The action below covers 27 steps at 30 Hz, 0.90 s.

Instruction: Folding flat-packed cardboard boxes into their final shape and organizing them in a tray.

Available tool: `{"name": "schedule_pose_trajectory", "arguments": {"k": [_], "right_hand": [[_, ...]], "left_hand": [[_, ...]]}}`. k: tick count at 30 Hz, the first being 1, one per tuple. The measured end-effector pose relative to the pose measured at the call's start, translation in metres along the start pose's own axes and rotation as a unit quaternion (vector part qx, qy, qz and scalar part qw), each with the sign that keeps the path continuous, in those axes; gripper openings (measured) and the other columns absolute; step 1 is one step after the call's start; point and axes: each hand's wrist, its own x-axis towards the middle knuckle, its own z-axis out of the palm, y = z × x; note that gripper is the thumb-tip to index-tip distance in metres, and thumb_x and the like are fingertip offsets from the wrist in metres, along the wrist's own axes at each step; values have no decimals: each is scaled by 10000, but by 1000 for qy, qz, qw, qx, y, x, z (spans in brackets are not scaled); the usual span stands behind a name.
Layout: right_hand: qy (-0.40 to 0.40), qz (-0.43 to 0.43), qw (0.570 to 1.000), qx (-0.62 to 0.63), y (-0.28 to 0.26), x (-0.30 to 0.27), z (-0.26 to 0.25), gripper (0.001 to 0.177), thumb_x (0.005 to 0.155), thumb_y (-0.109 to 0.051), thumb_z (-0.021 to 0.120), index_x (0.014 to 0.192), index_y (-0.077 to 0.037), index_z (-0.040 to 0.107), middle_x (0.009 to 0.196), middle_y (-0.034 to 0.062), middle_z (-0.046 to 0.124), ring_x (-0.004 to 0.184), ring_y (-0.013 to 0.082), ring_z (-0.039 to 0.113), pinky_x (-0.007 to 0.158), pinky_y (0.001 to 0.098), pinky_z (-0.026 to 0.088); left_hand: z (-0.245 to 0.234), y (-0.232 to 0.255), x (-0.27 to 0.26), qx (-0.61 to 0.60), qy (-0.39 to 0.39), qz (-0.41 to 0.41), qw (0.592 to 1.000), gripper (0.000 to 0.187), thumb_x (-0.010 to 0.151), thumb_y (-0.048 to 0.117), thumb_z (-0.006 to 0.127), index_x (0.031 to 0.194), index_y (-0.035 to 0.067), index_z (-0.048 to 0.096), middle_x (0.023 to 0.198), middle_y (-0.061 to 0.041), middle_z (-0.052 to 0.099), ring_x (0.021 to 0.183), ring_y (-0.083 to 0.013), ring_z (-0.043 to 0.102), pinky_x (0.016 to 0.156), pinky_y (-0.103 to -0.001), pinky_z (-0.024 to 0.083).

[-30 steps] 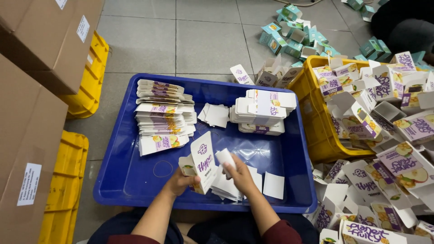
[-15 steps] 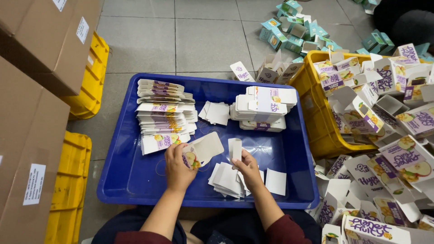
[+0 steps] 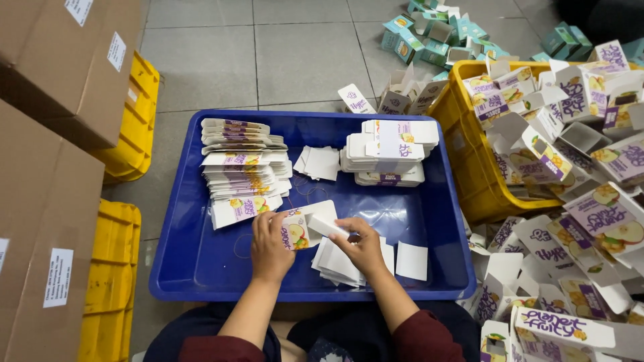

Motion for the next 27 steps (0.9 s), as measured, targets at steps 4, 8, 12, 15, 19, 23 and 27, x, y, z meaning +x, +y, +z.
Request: {"name": "schedule_pose_trajectory", "arguments": {"k": [4,8,12,15,19,23,27], "right_hand": [[10,-10,999,-30,0,-1,-1,340,616,-119,980,908,-63,814,779,99,727,757,179,687,622,246,590],[-17,-28,999,-42,-5,0,-4,313,611,-136,979,878,-78,827,849,118,767,771,212,711,638,268,607],[-91,-31,995,22,-7,0,-6,363,643,-61,942,979,-33,808,1015,187,754,917,305,734,777,381,626],[-143,-17,985,91,-7,0,-11,463,663,65,858,1112,4,763,1158,222,715,1036,331,705,897,453,600],[-127,-21,992,-4,0,4,-18,270,780,109,748,984,-55,816,953,133,790,890,257,765,775,345,643],[-88,-168,973,-128,-19,2,-21,172,764,-38,821,877,-167,824,925,8,812,885,238,735,767,338,598],[-83,-199,942,-257,-24,-3,-18,103,808,-145,797,846,-239,814,845,-57,799,774,173,708,715,293,591]], "left_hand": [[-5,7,-1,25,24,68,997,661,622,-28,734,1245,161,622,1165,-94,531,1259,-371,513,1060,-482,475],[-5,6,-1,28,9,63,998,685,613,-32,733,1257,176,626,1176,-89,512,1264,-373,499,1066,-474,462],[-12,12,1,10,-19,48,999,698,597,-14,768,1255,178,631,1192,-85,513,1268,-371,501,1055,-484,473],[-16,15,2,-5,-36,35,999,720,576,25,804,1258,179,634,1196,-82,521,1268,-365,509,1051,-487,480],[-22,22,3,-43,-50,50,997,768,526,82,869,1258,161,652,1169,-89,544,1216,-353,544,1041,-467,484],[-22,23,1,-59,-72,62,994,812,493,112,888,1270,174,659,1144,-78,566,1182,-341,572,1028,-460,495],[-21,21,-3,-78,-95,100,987,893,434,155,937,1286,165,668,1134,-86,596,1162,-338,596,1013,-450,508]]}}
